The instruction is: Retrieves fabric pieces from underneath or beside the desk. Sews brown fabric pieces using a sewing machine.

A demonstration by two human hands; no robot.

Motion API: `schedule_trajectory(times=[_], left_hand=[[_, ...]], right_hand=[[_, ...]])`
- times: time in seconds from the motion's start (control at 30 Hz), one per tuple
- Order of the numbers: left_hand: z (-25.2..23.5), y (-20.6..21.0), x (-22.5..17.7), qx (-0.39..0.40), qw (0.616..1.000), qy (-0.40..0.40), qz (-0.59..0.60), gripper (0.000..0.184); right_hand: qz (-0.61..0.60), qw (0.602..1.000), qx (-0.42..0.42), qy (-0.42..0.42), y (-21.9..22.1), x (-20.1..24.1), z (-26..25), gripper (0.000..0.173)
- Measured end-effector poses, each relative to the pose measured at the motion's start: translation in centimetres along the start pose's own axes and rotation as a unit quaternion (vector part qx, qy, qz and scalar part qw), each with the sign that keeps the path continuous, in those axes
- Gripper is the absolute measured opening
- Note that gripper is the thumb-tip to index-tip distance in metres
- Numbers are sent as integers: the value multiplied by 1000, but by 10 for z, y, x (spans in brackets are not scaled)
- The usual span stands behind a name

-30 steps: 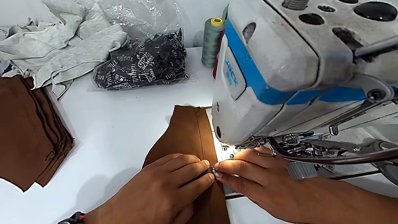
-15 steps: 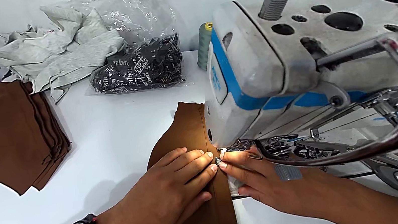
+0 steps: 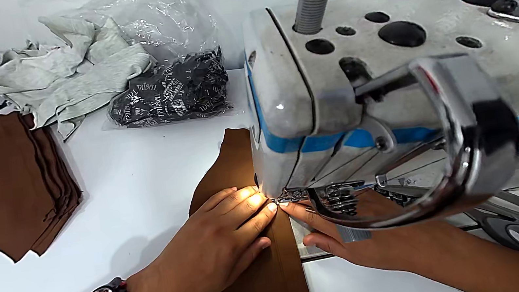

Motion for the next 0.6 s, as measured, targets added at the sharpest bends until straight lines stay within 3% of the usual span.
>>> schedule_trajectory(times=[0.1, 0.27, 0.6], left_hand=[[1, 0, -1, -5, 1000, -1, 1, 43], [2, 1, -1, -7, 1000, -8, 18, 42], [4, 6, -1, 1, 999, -19, 41, 41]], right_hand=[[-52, 994, 100, 8, -7, 1, -3, 52], [-1, 1000, -8, 2, 2, 0, -1, 49], [6, 1000, -13, 0, 2, 1, -1, 47]])
Point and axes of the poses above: each hand's wrist, its own z-axis away from the middle knuckle, its own y-axis out of the palm, x = y × z, the point moved 7 cm from there along -z, towards the middle knuckle, and after that the axes turned 13 degrees about x, right-handed, at the moved point
